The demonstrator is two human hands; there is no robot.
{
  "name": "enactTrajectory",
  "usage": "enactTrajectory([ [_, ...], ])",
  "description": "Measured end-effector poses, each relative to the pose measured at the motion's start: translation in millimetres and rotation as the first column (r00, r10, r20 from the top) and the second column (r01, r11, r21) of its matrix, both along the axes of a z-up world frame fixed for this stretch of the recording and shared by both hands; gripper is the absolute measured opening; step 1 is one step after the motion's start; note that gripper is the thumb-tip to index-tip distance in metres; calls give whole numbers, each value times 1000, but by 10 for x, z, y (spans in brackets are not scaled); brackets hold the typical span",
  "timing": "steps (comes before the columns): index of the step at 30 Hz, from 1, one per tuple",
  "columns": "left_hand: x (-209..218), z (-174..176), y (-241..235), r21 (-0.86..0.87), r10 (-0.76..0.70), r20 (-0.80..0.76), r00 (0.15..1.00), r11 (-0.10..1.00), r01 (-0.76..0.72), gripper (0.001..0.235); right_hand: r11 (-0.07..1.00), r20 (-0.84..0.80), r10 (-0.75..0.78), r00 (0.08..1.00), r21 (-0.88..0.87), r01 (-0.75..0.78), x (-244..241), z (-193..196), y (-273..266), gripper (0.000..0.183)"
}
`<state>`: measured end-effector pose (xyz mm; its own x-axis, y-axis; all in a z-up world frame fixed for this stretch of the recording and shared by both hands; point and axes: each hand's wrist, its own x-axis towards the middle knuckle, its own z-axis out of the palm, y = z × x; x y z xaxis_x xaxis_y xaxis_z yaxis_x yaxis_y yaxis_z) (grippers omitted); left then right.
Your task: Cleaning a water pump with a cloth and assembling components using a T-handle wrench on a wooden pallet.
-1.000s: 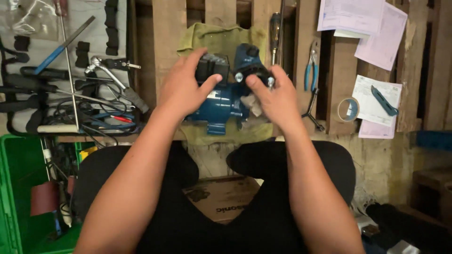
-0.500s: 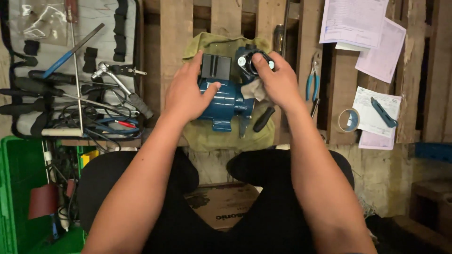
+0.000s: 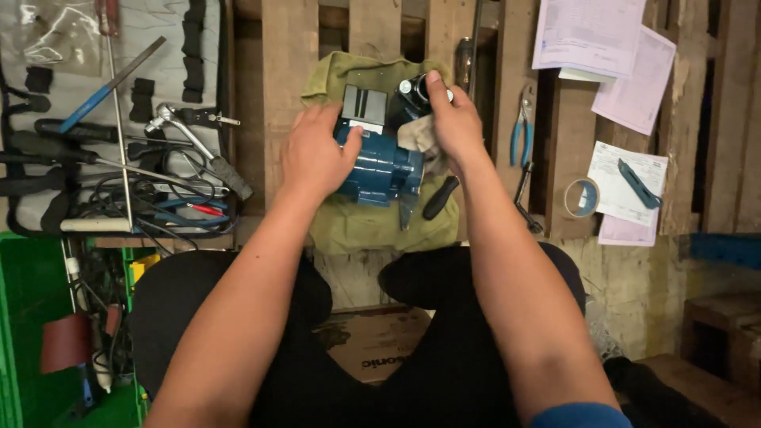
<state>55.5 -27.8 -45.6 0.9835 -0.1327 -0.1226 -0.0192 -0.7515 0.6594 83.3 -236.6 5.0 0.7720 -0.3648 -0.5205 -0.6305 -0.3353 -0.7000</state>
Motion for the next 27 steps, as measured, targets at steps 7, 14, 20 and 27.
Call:
enactTrajectory([
  [7,-70,-35,0,-1,9,29,1000,1000,-9,54,1000,-73,23,997,-5,-24,-97,62,-9,86],
  [14,-82,-398,32,-6,86,350,933,996,-90,40,970,226,10,974,-238,45,-378,-474,-607,31],
  [20,-80,-408,35,-41,97,445,890,995,-88,36,733,481,634,605,-622,-274,-898,-561,45,25],
  [27,-37,-413,72,-8,31,462,886,1000,-31,36,572,286,717,636,-763,-301,-1120,-467,144,25],
])
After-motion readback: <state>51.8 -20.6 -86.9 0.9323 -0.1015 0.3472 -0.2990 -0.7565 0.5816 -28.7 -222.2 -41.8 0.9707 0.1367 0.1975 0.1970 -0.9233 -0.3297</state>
